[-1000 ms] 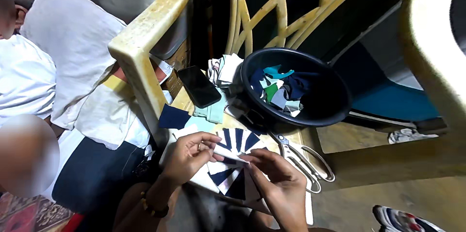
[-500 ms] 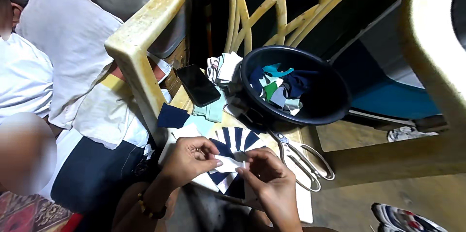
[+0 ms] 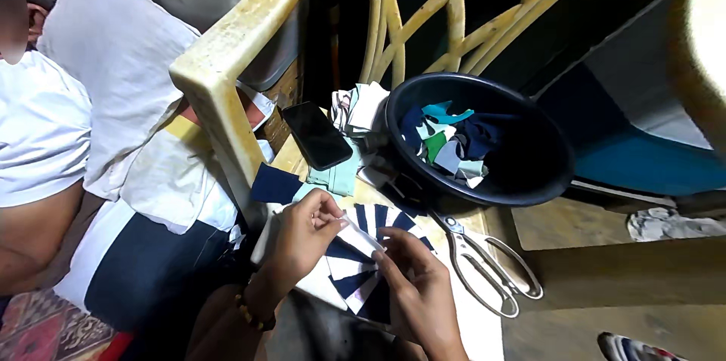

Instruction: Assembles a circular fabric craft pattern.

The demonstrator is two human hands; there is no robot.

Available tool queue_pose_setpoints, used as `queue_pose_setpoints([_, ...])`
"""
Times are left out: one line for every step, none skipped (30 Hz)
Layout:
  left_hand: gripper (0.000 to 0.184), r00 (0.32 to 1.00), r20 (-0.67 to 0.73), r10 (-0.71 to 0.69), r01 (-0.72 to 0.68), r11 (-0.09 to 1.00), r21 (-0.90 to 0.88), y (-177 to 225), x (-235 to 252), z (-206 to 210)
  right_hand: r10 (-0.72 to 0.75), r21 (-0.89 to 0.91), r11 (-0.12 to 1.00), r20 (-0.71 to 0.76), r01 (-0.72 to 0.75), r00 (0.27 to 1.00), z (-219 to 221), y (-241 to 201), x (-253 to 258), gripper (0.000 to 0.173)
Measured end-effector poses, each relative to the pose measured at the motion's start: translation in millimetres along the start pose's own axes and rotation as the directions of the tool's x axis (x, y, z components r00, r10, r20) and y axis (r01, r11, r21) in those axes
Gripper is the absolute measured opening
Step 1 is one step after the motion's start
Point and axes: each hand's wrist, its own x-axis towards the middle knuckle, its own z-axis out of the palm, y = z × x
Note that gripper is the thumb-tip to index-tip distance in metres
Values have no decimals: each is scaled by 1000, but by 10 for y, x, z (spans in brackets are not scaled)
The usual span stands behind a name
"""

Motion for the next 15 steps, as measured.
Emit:
queue_pose_setpoints([14,1000,-5,15,-15,1000,15,-9,27,11,2,-23,1000,-7,-2,1000,4,2,10,28])
queue_pose_setpoints([11,999,-9,40,-39,999,38,-23,51,20,0,-41,999,-15,-1,1000,10,7,19,27])
queue_pose_setpoints([9,998,-6,66,-66,996,61,-36,72,27,-7,-58,998,-22,5,1000,16,18,26,25])
queue_pose_setpoints([7,995,5,97,-97,991,92,-53,91,34,-19,-73,997,-27,16,999,21,33,32,21])
queue_pose_setpoints([5,991,19,135,-136,982,127,-73,108,44,-34,-90,995,-32,31,999,28,50,38,17])
queue_pose_setpoints([4,985,37,170,-174,969,177,-94,123,53,-47,-107,993,-33,43,998,30,65,42,13])
queue_pose_setpoints([5,978,57,201,-209,951,228,-111,136,63,-57,-121,991,-31,53,998,30,75,47,10])
queue_pose_setpoints([5,971,84,225,-240,932,271,-125,150,71,-65,-139,988,-26,61,998,27,80,52,9])
queue_pose_setpoints([6,965,112,238,-261,915,308,-137,162,78,-73,-157,985,-24,69,997,28,85,56,8])
queue_pose_setpoints([6,960,136,246,-278,899,337,-147,170,87,-80,-172,982,-22,75,997,30,93,56,8])
queue_pose_setpoints([6,955,152,256,-294,887,356,-156,174,97,-84,-184,980,-19,80,996,32,99,55,8])
queue_pose_setpoints([6,951,162,263,-306,878,368,-162,178,106,-87,-194,978,-17,82,996,32,100,54,10])
queue_pose_setpoints([6,948,165,273,-316,873,372,-167,181,113,-90,-201,976,-13,86,996,30,99,54,12])
queue_pose_setpoints([5,946,163,280,-322,870,374,-169,182,117,-93,-208,974,-6,90,996,27,97,52,13])
queue_pose_setpoints([5,947,158,281,-321,871,373,-167,181,118,-95,-212,973,0,93,995,23,93,53,15])
